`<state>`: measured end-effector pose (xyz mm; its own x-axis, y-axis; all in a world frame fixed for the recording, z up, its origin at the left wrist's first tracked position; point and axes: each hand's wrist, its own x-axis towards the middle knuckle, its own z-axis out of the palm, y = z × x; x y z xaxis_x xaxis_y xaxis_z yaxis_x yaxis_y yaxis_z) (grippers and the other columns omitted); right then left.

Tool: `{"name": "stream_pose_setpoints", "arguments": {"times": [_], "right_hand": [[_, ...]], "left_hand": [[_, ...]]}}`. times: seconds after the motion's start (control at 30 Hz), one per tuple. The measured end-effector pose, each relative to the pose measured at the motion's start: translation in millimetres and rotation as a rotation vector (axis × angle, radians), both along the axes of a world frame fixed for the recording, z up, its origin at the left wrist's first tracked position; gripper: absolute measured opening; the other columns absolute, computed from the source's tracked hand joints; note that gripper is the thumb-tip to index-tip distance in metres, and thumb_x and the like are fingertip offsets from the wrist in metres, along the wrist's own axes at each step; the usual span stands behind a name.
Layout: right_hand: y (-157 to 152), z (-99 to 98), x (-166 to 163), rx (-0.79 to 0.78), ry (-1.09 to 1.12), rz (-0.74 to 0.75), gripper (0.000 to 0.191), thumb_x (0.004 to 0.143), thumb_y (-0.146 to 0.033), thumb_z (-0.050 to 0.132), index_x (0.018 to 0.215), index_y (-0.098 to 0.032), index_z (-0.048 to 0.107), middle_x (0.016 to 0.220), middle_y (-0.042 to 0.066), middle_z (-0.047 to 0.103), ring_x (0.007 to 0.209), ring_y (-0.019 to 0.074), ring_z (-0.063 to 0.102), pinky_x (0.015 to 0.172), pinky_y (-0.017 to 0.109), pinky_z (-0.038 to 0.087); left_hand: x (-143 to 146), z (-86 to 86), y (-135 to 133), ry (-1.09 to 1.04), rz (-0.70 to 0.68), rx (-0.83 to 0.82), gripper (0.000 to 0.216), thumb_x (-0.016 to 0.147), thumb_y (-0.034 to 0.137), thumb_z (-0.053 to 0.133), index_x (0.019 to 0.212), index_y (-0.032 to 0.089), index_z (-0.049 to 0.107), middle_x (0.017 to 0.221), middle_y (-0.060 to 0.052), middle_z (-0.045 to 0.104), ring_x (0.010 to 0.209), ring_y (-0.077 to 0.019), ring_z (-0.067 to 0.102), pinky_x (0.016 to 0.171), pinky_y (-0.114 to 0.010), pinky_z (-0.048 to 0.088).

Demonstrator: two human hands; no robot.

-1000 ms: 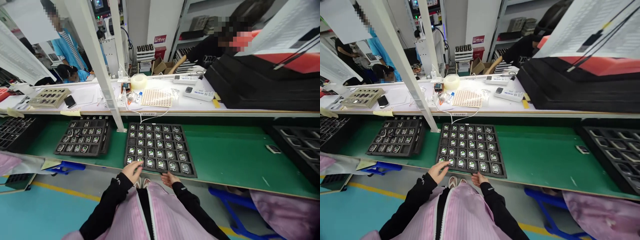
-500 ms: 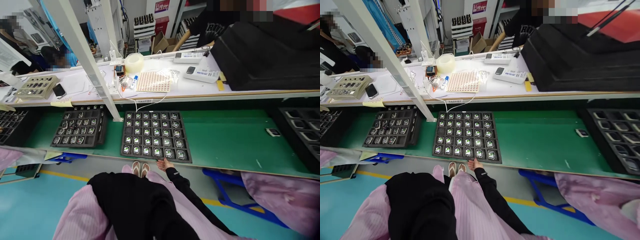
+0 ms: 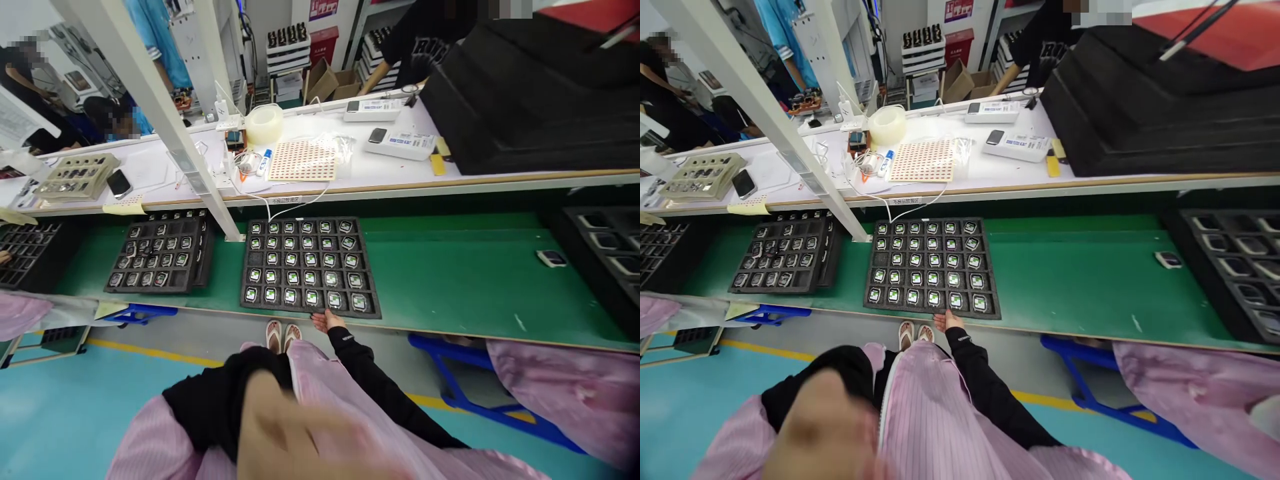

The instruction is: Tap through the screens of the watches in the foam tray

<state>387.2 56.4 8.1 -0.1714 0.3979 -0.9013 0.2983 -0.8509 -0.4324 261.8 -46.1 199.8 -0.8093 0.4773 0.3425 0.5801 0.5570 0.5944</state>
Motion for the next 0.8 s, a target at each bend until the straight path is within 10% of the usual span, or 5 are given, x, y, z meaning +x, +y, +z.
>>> {"name": "stream_pose_setpoints", "arguments": {"times": [0.17,0.3,0.47,0.8], "right_hand": [[14,7.4,10,0.066,0.01,0.091,0.031,0.102,-0.036,0.052,0.093,-0.009,0.064,0.084,0.005,0.064,0.067,0.0119,0.062,0.061,0.024,0.054],[51,20.3,39,0.262,-0.16,0.127,0.037,0.103,-0.027,0.04,0.087,-0.008,0.067,0.082,0.012,0.068,0.066,0.0157,0.066,0.057,0.022,0.051],[88,28.3,72,0.517,-0.514,0.217,0.03,0.099,-0.017,0.041,0.105,-0.005,0.068,0.109,0.02,0.064,0.11,0.0273,0.06,0.091,0.033,0.048],[100,4.7,61,0.533,-0.684,0.436,0.026,0.099,-0.031,0.056,0.115,-0.011,0.06,0.119,0.011,0.058,0.11,0.0229,0.057,0.097,0.044,0.047]], "left_hand": [[-64,5.3,3,-0.134,-0.569,-0.061,0.029,0.092,0.032,0.051,0.116,0.022,0.065,0.112,-0.009,0.063,0.106,-0.0209,0.061,0.094,-0.035,0.054],[-103,-63.2,11,-0.278,-0.429,-0.346,0.042,0.091,0.024,0.045,0.129,0.009,0.052,0.12,-0.018,0.058,0.1,-0.0217,0.063,0.089,-0.034,0.054],[-120,-138.3,10,-0.257,-0.354,-0.509,0.052,0.083,0.024,0.057,0.131,0.005,0.05,0.115,-0.02,0.058,0.115,-0.0287,0.057,0.102,-0.039,0.045],[-145,-182.9,22,-0.221,-0.462,-0.685,0.075,0.071,0.024,0.069,0.138,0.005,0.04,0.121,-0.02,0.052,0.121,-0.0338,0.047,0.11,-0.045,0.034]]}}
